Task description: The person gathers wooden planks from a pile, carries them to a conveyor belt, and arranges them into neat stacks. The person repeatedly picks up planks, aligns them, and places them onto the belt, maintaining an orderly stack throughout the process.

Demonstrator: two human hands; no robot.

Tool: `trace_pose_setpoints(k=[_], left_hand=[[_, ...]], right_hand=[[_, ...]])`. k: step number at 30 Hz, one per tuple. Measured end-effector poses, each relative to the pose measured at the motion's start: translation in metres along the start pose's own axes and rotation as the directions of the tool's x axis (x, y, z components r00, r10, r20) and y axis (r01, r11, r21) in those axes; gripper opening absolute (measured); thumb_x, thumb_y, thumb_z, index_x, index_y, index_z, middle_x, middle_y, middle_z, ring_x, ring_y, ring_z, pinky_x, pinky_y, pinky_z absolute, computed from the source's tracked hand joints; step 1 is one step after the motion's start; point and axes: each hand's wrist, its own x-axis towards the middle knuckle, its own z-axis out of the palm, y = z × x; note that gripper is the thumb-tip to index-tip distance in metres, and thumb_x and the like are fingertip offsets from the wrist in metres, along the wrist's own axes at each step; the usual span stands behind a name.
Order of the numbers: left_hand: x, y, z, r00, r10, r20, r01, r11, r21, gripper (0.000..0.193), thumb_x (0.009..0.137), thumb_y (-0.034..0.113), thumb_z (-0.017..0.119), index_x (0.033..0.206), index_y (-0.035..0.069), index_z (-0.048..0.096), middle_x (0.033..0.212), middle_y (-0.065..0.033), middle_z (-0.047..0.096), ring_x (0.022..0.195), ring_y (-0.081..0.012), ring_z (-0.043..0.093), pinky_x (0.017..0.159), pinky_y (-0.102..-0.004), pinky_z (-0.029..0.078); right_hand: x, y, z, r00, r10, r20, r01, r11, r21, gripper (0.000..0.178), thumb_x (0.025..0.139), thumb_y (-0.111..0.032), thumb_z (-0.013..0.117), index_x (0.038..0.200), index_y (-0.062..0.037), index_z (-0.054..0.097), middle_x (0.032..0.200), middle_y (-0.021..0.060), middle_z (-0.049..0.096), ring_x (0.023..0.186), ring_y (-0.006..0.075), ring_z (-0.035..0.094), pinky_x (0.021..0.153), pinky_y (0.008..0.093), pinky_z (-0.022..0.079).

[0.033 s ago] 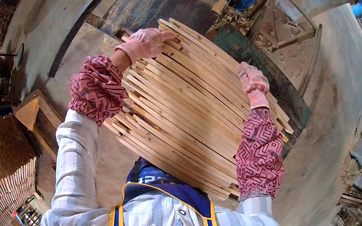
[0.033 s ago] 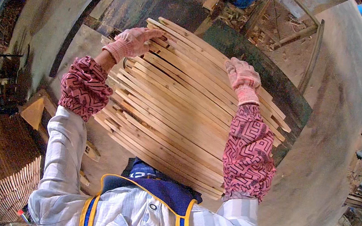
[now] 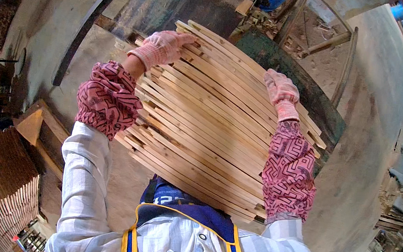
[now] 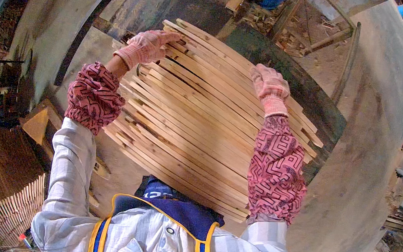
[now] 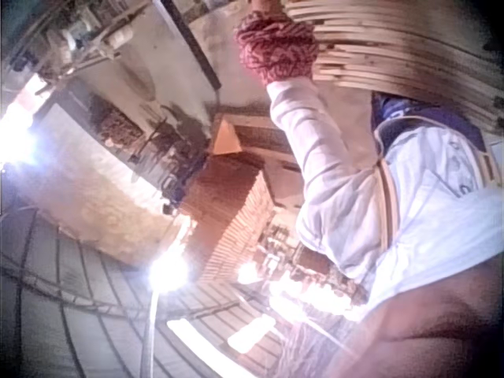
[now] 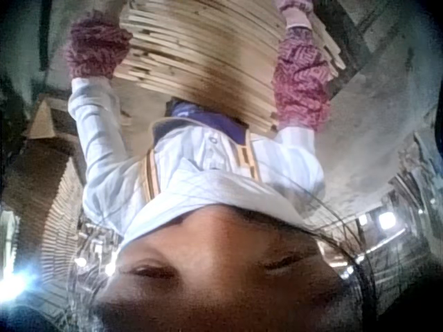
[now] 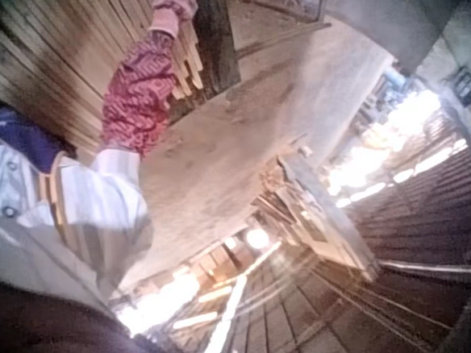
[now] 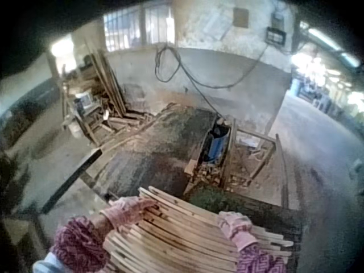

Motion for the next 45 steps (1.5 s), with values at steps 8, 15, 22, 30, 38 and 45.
trace_pose_setpoints(k=[8,15,22,30,38,45], left_hand=[[0.003,0.007,-0.008,0.996,-0.068,0.061,0.070,0.997,-0.029,0.059,0.078,0.013,0.061,0.134,0.024,0.046,0.127,-0.0071,0.056,0.114,-0.0295,0.055,0.094,-0.0376,0.047],[0.003,-0.013,0.014,0.987,0.130,-0.094,-0.135,0.990,-0.048,0.054,0.081,0.013,0.052,0.133,0.028,0.048,0.120,-0.0104,0.061,0.106,-0.0305,0.059,0.089,-0.0386,0.050],[0.001,-0.006,0.003,0.992,0.109,-0.063,-0.114,0.990,-0.080,0.053,0.081,0.014,0.054,0.132,0.027,0.049,0.121,-0.0098,0.060,0.105,-0.0320,0.059,0.088,-0.0396,0.050],[-0.011,0.011,0.013,0.941,0.090,-0.325,-0.113,0.992,-0.052,0.051,0.078,0.012,0.058,0.128,0.021,0.051,0.122,-0.0073,0.059,0.112,-0.0296,0.056,0.092,-0.0382,0.048],[-0.106,-0.075,0.043,0.565,-0.382,-0.731,0.325,0.918,-0.228,0.041,0.083,0.021,0.061,0.123,0.016,0.055,0.124,-0.0072,0.058,0.117,-0.0281,0.052,0.100,-0.0360,0.042],[-0.082,-0.265,0.153,0.558,-0.828,0.051,0.493,0.282,-0.823,0.042,0.084,0.022,0.060,0.120,0.003,0.052,0.101,-0.0138,0.065,0.091,-0.0304,0.062,0.078,-0.0415,0.048]], right_hand=[[0.008,0.007,0.011,0.999,-0.047,-0.025,0.047,0.999,0.015,0.054,0.093,-0.056,0.036,0.132,-0.0216,0.050,0.134,0.0054,0.052,0.121,0.0269,0.049,0.103,0.0378,0.038],[0.002,-0.003,0.002,0.999,-0.033,0.027,0.034,0.999,-0.039,0.056,0.093,-0.057,0.035,0.133,-0.0205,0.050,0.136,0.0049,0.050,0.123,0.0252,0.048,0.103,0.0364,0.038],[-0.006,-0.002,-0.002,1.000,-0.019,-0.017,0.019,0.999,-0.032,0.061,0.092,-0.060,0.034,0.136,-0.0198,0.045,0.137,0.0052,0.049,0.124,0.0244,0.047,0.103,0.0372,0.039],[-0.003,-0.013,-0.029,0.987,0.090,0.133,-0.089,0.996,-0.011,0.058,0.092,-0.059,0.033,0.128,-0.0174,0.050,0.128,0.0078,0.055,0.115,0.0271,0.054,0.093,0.0395,0.045],[-0.013,-0.018,-0.017,0.983,0.081,-0.167,-0.078,0.997,0.022,0.051,0.092,-0.057,0.034,0.113,-0.0182,0.060,0.115,0.0069,0.063,0.107,0.0260,0.060,0.088,0.0374,0.049],[-0.013,0.010,0.014,0.958,0.127,-0.256,-0.119,0.992,0.045,0.042,0.092,-0.049,0.042,0.111,-0.0184,0.062,0.110,0.0082,0.065,0.102,0.0276,0.060,0.087,0.0388,0.048]])
